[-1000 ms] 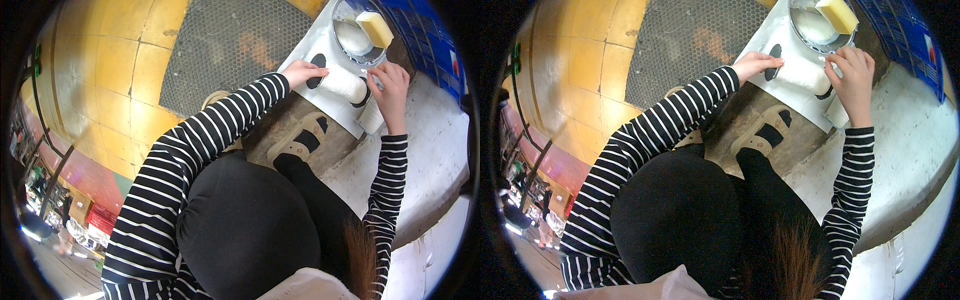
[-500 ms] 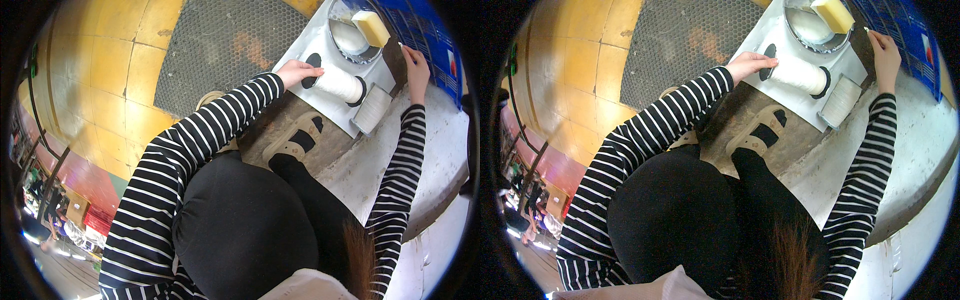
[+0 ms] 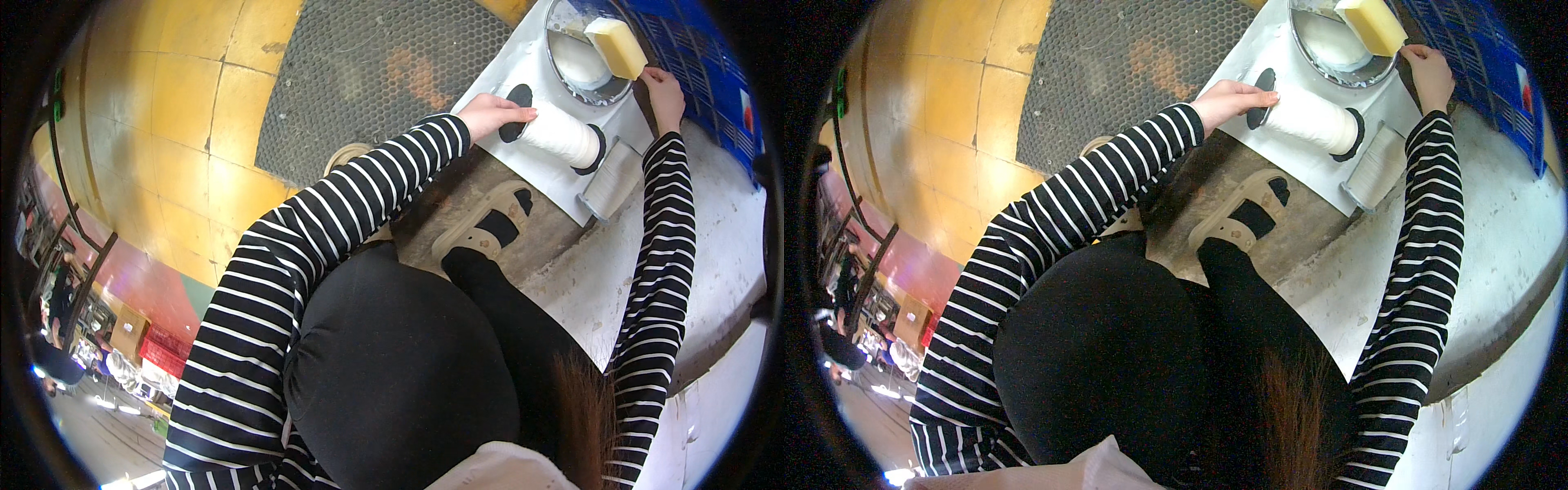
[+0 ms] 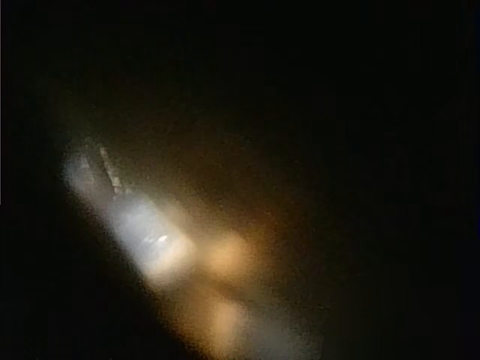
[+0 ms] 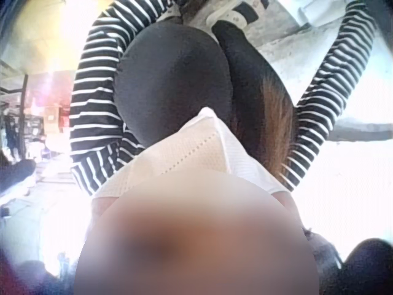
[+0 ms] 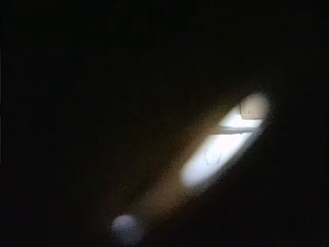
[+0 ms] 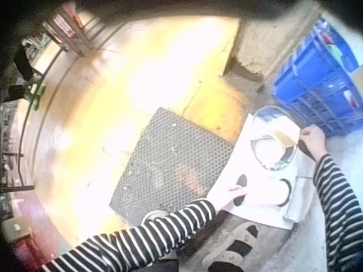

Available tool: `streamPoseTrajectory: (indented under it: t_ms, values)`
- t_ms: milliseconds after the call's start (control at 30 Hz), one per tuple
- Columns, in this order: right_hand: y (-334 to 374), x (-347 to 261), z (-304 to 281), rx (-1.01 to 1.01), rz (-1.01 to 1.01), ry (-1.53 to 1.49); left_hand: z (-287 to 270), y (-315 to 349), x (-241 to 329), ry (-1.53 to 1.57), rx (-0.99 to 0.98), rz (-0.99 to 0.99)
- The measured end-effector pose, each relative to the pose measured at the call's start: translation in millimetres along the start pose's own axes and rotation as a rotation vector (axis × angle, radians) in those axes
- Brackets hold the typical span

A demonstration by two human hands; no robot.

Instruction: The person sits on the floor and cleans a spool of white thread using a yellow sponge. They repeatedly dip the sponge into a bowl of liquid and wipe the surface of the spool.

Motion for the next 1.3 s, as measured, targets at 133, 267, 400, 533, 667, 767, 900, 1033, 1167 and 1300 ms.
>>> streamPoseTrajectory:
  t_ms: [133, 267, 400, 533, 667, 767, 900, 1033, 1167, 1300]
  values:
    - [-17, 27, 25, -0.146, 0.129, -0.282, -1, -1, 0, -0.002, 0.0, -0.003]
    - [-23, 46, 44, -0.258, 0.194, -0.609, -1, -3, 0, -0.001, 0.004, -0.008]
    - [-23, 57, 55, -0.352, 0.23, -0.637, -1, -3, -2, 0.022, 0.002, -0.012]
    - [-22, 52, 32, -0.188, 0.243, -0.666, -2, -6, -4, -0.002, 0.009, -0.008]
    - [-6, -6, -18, 0.01, -0.018, -0.664, -3, -6, -5, -0.019, 0.016, -0.014]
    - [29, -73, -38, 0.103, -0.273, -0.409, -2, -4, -3, -0.023, 0.007, -0.017]
    - [59, -127, -56, 0.175, -0.426, 0.006, -1, -2, -3, -0.012, 0.008, -0.025]
    - [83, -137, -73, 0.053, -0.631, -0.193, 0, -3, -3, 0.033, 0.001, -0.001]
    - [106, -145, -52, 0.0, -0.747, -0.091, -1, -5, -4, 0.031, 0.009, 0.014]
    - [111, -157, -21, 0.095, -0.786, 0.08, 0, -3, -4, 0.021, -0.003, 0.004]
Point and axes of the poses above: each hand's wrist, its own y-axis away from the middle knuckle, its own z-axis out of the palm, x = y × z, the point moved 8 cm from there along -y, towards the middle knuckle, and after that the axes turned 2 degrees about -z, right-handed, at the moved point
